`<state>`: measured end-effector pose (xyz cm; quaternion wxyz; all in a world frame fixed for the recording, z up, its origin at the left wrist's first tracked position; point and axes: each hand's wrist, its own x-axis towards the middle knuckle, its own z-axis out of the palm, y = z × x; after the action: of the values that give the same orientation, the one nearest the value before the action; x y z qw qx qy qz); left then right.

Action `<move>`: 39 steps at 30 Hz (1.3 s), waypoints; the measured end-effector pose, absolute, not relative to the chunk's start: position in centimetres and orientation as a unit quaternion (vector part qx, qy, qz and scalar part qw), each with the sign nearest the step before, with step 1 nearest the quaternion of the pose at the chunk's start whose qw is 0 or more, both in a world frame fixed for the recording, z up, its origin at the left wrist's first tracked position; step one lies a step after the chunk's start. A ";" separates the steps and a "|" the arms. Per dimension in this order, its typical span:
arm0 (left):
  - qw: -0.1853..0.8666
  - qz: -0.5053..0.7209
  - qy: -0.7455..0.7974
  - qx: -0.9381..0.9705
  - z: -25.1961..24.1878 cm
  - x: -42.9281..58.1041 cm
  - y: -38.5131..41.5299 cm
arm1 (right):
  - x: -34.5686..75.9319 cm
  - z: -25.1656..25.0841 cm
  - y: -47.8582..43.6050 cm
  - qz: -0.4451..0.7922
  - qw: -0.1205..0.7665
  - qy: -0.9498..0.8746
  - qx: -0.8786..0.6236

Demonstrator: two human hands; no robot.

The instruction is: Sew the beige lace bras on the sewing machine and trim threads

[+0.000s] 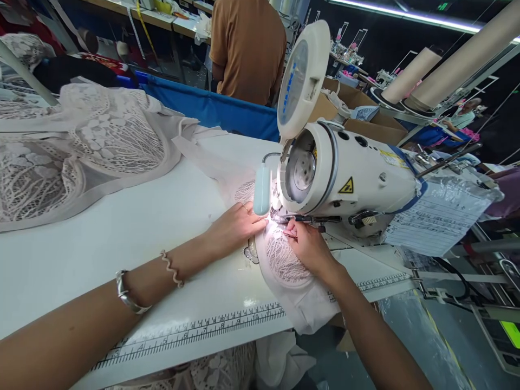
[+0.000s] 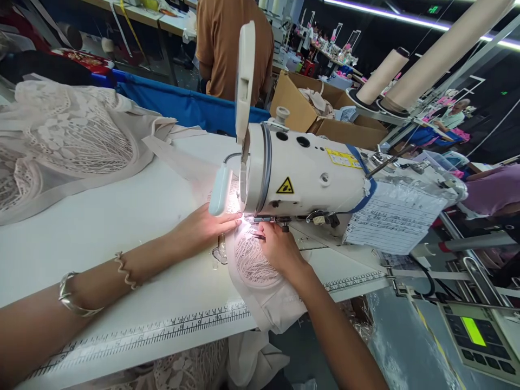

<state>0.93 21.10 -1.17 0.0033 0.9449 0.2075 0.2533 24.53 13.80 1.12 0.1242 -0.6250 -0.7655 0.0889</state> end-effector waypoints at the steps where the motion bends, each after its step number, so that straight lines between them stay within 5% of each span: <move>1: -0.008 0.250 0.213 0.945 -1.1 1.1 20.9 | 24.5 1.2 13.9 0.097 0.119 -0.755 -0.637; 11: -0.136 0.121 0.306 0.934 -0.3 4.5 13.8 | 24.0 2.5 14.9 0.107 0.040 -0.672 -0.731; 21: -0.160 0.123 0.270 0.941 -2.3 3.9 14.5 | 26.2 1.3 13.8 0.056 0.115 -0.840 -0.527; 30: -0.178 0.138 0.202 0.953 -1.4 2.8 15.8 | 25.8 1.3 13.9 0.005 0.091 -0.855 -0.510; 39: -0.023 0.211 0.207 0.955 -2.0 1.9 17.7 | 25.8 1.3 13.9 0.029 0.085 -0.853 -0.515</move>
<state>1.88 17.72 -1.97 -0.0233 0.9550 0.2074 0.2107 25.80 13.94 1.25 0.0850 -0.5149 -0.8526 0.0288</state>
